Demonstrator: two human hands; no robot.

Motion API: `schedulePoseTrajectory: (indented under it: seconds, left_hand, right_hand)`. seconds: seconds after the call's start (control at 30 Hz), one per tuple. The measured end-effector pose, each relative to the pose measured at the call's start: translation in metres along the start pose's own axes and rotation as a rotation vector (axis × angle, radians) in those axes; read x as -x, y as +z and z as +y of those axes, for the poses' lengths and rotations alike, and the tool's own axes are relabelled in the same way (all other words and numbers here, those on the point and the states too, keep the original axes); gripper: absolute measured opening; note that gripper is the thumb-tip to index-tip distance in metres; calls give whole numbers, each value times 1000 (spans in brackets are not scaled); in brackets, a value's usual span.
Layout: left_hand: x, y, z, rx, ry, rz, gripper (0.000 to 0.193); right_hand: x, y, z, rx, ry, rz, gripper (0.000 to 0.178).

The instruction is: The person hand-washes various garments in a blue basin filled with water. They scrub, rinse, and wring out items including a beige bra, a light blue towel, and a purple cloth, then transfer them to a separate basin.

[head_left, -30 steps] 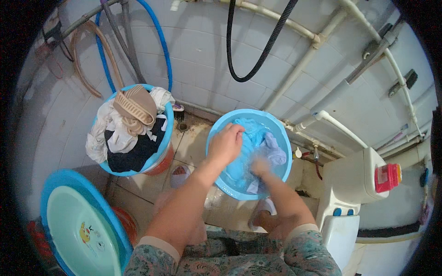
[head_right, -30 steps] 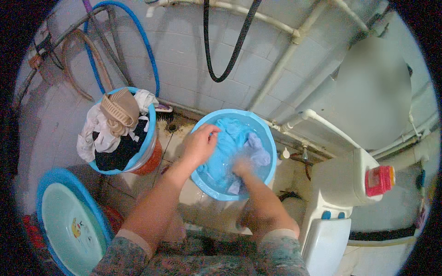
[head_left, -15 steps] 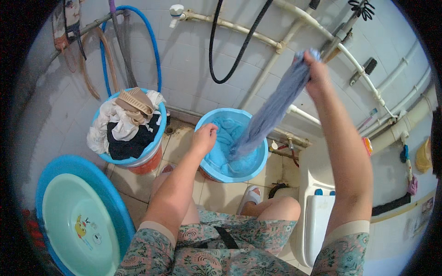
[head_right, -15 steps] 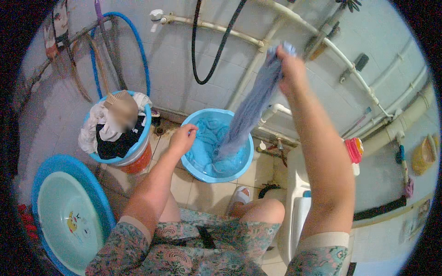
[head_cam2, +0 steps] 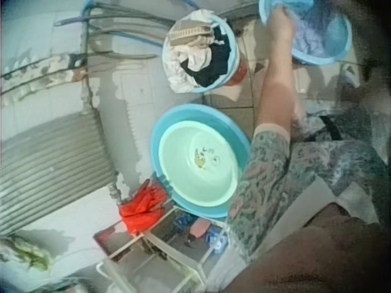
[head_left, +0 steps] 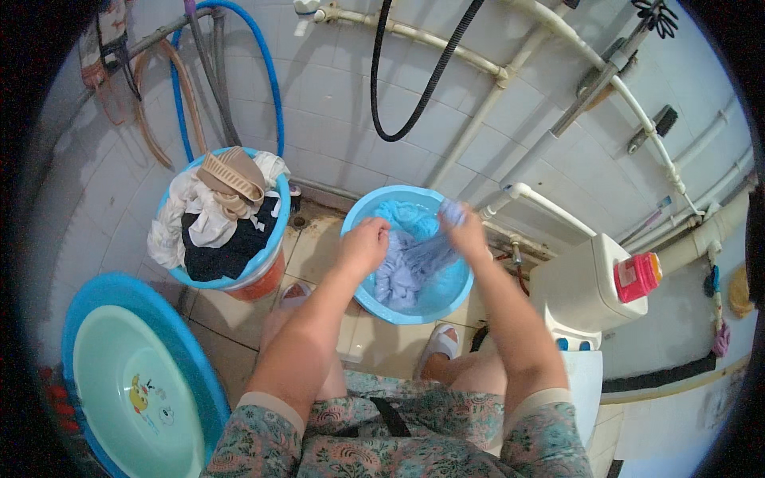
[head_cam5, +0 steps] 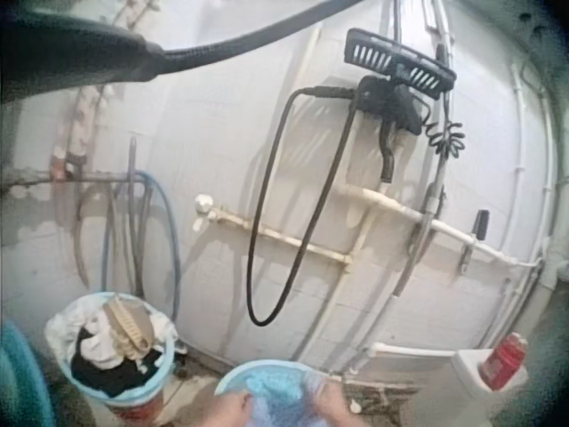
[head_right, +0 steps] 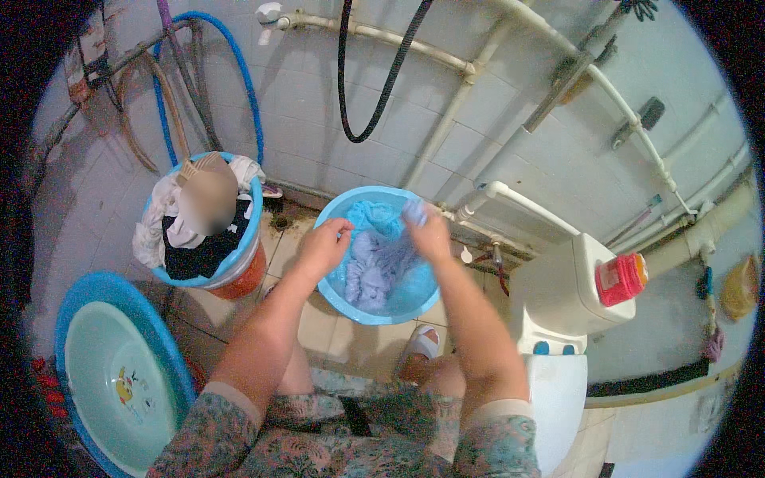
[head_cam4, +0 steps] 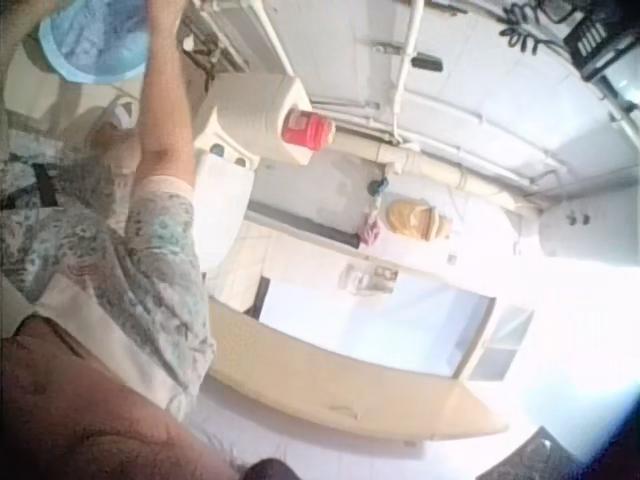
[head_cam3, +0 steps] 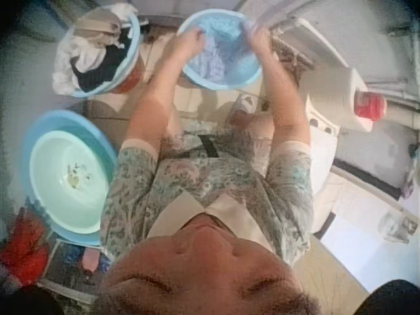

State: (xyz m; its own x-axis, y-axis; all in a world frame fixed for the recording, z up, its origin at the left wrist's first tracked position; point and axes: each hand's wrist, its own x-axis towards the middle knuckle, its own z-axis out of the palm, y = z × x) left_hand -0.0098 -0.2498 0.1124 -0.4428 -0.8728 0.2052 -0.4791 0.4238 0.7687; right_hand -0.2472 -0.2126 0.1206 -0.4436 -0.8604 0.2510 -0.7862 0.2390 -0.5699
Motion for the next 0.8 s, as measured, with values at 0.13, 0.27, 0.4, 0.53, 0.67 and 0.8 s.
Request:
schedulePoseTrajectory:
  seconds: [0.13, 0.27, 0.4, 0.53, 0.67, 0.8]
  left_hand:
    - [-12, -1, -15, -83, -5, 3, 17]
    - [-23, 2, -13, -114, 14, -32, 16]
    - [-25, -6, -7, -113, -55, -167, 18]
    - [-24, -12, -7, -139, -24, -185, 19]
    - [-18, -19, -13, -154, 19, -208, 19]
    - [-17, -21, -22, -151, 78, -170, 20]
  right_hand:
    - [73, 87, 8, 473, -74, -522, 77]
    - [86, 117, 22, 539, -150, -465, 74]
    - [78, 150, 50, 813, -178, -573, 67]
    - [64, 187, 52, 539, 77, -445, 62]
    - [69, 197, 53, -291, 434, 38, 58]
    - [74, 191, 84, 802, -216, -167, 49]
